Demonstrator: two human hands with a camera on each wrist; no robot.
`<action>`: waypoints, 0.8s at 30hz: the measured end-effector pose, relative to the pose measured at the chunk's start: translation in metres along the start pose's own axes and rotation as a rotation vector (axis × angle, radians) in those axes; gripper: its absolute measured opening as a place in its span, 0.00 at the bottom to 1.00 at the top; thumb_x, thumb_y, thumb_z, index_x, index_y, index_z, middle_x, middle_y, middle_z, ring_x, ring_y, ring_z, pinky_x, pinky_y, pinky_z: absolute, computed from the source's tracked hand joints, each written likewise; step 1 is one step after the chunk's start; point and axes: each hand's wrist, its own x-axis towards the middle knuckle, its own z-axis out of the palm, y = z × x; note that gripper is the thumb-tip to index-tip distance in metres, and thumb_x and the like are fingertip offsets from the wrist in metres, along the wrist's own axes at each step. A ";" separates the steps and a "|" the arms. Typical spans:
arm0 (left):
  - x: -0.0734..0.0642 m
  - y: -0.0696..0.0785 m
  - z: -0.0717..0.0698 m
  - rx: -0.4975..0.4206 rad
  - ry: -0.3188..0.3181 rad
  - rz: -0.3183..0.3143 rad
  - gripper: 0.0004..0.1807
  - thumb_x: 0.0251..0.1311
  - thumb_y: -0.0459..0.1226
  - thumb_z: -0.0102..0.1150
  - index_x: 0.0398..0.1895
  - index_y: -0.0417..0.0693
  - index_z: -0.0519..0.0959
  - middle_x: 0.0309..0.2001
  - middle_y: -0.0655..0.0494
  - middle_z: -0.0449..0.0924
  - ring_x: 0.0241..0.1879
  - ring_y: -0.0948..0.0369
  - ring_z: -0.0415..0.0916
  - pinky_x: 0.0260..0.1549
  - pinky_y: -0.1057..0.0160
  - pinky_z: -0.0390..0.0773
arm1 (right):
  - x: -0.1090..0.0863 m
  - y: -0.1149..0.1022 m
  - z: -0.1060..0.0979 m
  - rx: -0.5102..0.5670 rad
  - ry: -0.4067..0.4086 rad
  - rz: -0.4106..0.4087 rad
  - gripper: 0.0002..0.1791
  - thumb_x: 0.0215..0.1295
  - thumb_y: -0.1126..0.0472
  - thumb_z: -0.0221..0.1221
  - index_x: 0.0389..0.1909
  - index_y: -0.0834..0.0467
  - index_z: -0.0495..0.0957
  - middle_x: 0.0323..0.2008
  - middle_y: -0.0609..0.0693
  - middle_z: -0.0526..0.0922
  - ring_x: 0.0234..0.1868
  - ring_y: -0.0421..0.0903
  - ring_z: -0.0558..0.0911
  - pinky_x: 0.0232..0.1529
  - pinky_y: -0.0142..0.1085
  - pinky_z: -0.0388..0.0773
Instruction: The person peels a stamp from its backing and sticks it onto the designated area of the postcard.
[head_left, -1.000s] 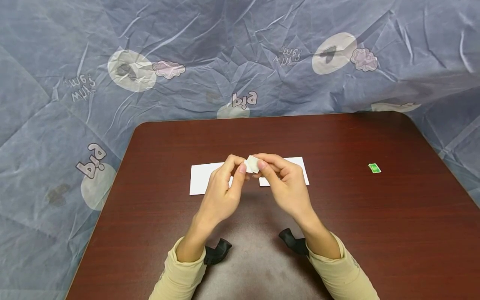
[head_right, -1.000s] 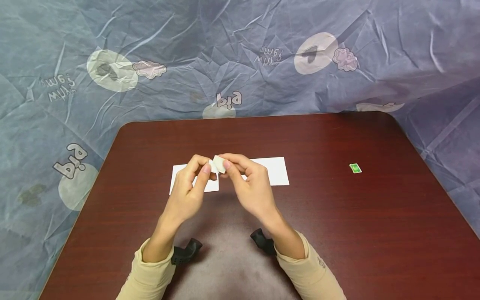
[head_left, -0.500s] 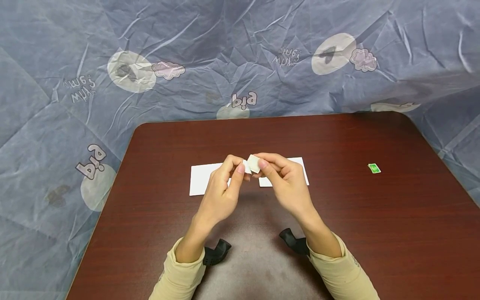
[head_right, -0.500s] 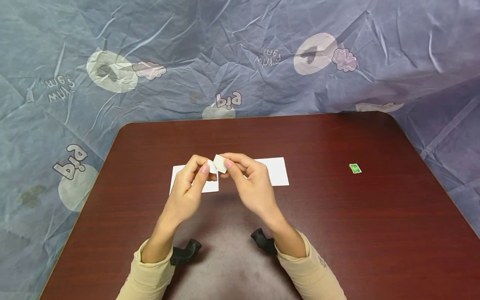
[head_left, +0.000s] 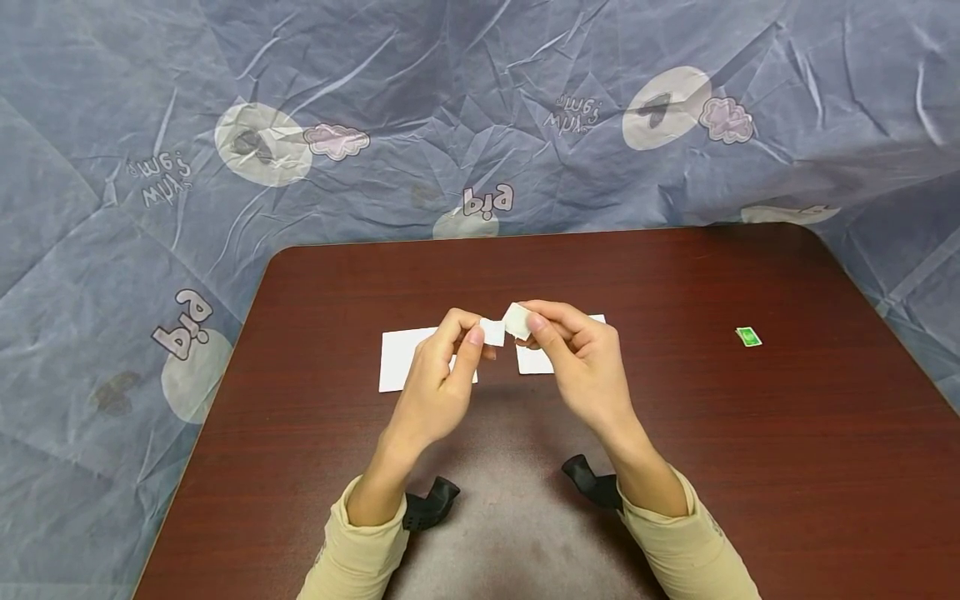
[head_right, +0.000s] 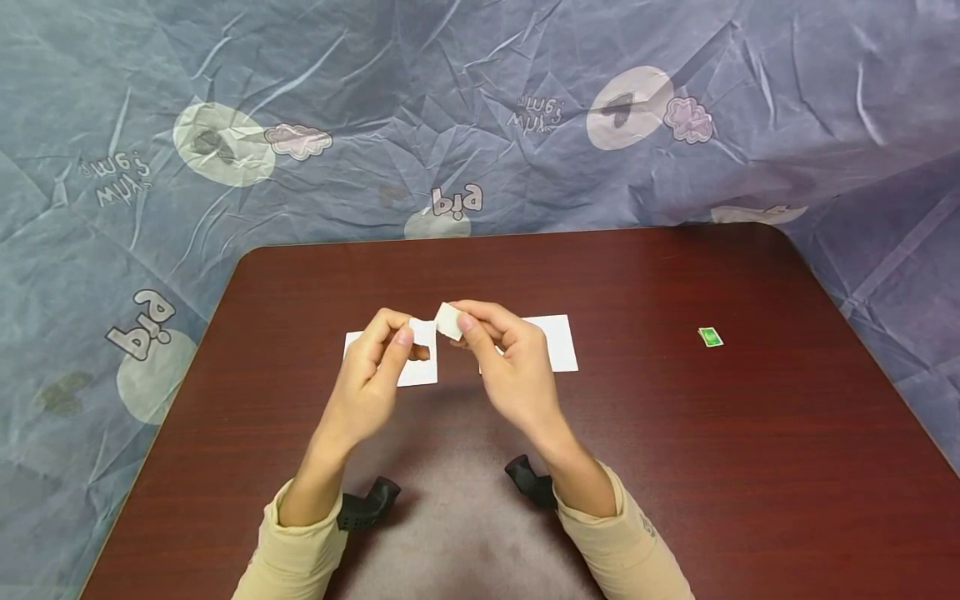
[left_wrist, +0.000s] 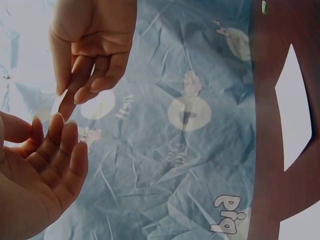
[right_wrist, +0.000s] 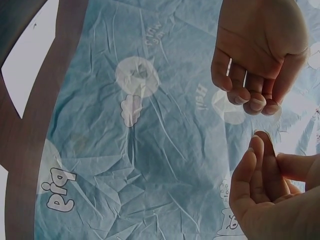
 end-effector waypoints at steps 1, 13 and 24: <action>0.000 0.000 0.000 0.002 0.002 0.000 0.07 0.70 0.31 0.42 0.34 0.41 0.71 0.26 0.53 0.77 0.25 0.62 0.73 0.21 0.64 0.69 | 0.000 0.000 0.000 0.005 0.002 0.000 0.09 0.66 0.75 0.54 0.43 0.72 0.79 0.29 0.51 0.84 0.30 0.45 0.81 0.37 0.33 0.78; 0.003 -0.007 -0.016 -0.084 0.069 -0.050 0.07 0.70 0.29 0.41 0.37 0.35 0.70 0.29 0.46 0.76 0.31 0.51 0.77 0.37 0.59 0.78 | 0.000 -0.001 -0.002 0.000 0.027 0.001 0.09 0.66 0.74 0.55 0.43 0.72 0.80 0.29 0.52 0.85 0.29 0.43 0.81 0.36 0.33 0.77; 0.010 -0.030 -0.045 -0.110 0.185 -0.099 0.08 0.71 0.29 0.40 0.40 0.28 0.66 0.28 0.44 0.73 0.30 0.56 0.74 0.36 0.66 0.75 | 0.000 0.000 -0.001 -0.006 0.036 -0.004 0.08 0.65 0.75 0.55 0.42 0.72 0.79 0.27 0.55 0.83 0.29 0.44 0.79 0.35 0.34 0.76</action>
